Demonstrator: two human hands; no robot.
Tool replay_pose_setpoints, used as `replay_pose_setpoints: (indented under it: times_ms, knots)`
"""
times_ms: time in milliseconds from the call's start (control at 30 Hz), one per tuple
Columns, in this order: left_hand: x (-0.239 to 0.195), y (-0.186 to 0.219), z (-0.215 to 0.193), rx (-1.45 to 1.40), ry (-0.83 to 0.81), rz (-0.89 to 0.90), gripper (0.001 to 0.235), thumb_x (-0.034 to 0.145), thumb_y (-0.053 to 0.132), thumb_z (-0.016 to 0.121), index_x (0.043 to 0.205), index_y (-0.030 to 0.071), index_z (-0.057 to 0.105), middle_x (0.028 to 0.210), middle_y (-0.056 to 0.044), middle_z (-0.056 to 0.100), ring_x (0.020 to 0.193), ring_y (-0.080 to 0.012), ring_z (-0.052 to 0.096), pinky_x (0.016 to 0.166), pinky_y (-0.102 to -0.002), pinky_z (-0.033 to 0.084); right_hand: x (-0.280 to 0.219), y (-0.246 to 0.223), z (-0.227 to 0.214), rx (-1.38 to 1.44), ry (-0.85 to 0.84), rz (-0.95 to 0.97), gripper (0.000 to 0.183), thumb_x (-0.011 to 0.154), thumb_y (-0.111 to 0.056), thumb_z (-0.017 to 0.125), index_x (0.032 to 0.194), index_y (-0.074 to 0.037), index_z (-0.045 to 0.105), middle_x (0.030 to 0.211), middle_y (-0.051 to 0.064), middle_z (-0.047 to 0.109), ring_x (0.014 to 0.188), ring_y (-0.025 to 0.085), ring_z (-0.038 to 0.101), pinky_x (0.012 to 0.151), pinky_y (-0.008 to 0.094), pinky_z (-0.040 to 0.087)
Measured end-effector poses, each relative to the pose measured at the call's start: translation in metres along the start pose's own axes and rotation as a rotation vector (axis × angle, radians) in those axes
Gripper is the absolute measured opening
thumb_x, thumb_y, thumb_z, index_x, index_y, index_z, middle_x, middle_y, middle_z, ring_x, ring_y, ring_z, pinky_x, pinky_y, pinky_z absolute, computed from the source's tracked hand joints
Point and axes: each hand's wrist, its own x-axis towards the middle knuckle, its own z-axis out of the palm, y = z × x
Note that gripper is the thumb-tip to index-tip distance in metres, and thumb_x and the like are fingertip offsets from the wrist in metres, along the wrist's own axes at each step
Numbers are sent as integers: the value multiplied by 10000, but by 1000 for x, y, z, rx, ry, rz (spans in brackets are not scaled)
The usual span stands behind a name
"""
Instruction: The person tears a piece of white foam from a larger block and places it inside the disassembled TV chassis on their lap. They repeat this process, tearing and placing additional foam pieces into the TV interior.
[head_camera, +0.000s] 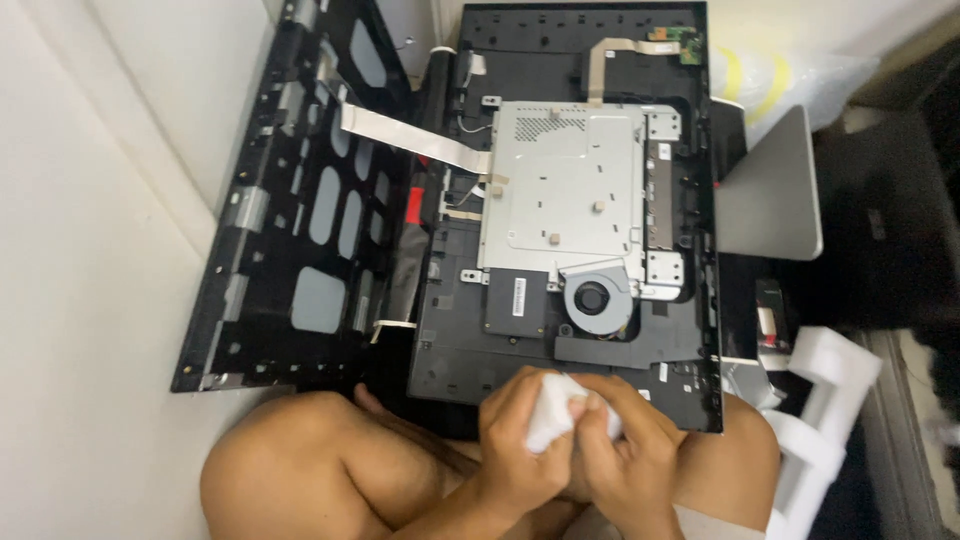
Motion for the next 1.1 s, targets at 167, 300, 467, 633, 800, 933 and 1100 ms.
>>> replay_pose_setpoints:
  times_ms: [167,300,467,633,800,933,1100]
  knots:
    - [-17,-28,3,115,82,87,137,877,127,584,933,27,659,844,-131,691,677,-312,642,627,-401,508,-8,31,16,217,-66,107,208,896,-165,582,974,-88,759,909,42,798,814,154,727,734,297,556]
    - [-19,-26,4,141,76,-56,210,905,266,641,956,66,675,859,-81,685,747,-267,648,724,-354,509,12,-8,-11,168,-117,-31,316,1038,-232,489,1175,-28,687,975,109,733,820,239,699,751,338,527]
    - [-18,-26,10,-69,65,-329,340,900,315,624,1063,18,607,1069,-88,645,937,-181,610,875,-293,475,17,-15,-27,26,-188,-17,380,999,-303,498,1226,-15,597,1074,154,743,916,344,736,805,407,556]
    - [-26,-29,25,-87,165,-620,250,878,267,717,1060,102,673,819,0,660,699,-74,552,629,-215,462,-1,-10,-9,7,-19,190,480,992,-332,482,1379,-52,533,1198,184,735,1022,357,735,879,428,536]
    - [-18,-13,43,126,191,-684,256,902,340,707,1020,114,721,683,19,604,608,-80,505,539,-249,433,-10,11,-2,24,91,249,442,1006,-349,495,1356,-85,550,1239,127,741,1049,336,747,885,414,552]
    - [-24,-8,53,145,79,-681,211,860,234,725,1031,121,774,830,-37,771,712,-136,652,652,-309,538,-21,39,-23,236,76,126,359,1019,-258,504,1306,-63,593,1123,139,722,971,267,698,878,364,539]
    - [-16,38,79,-106,52,-831,181,847,248,765,874,79,823,711,-7,721,668,-100,579,584,-288,498,-24,51,-65,295,67,109,322,1015,-207,520,1222,-4,660,1199,123,736,1105,209,706,991,310,544]
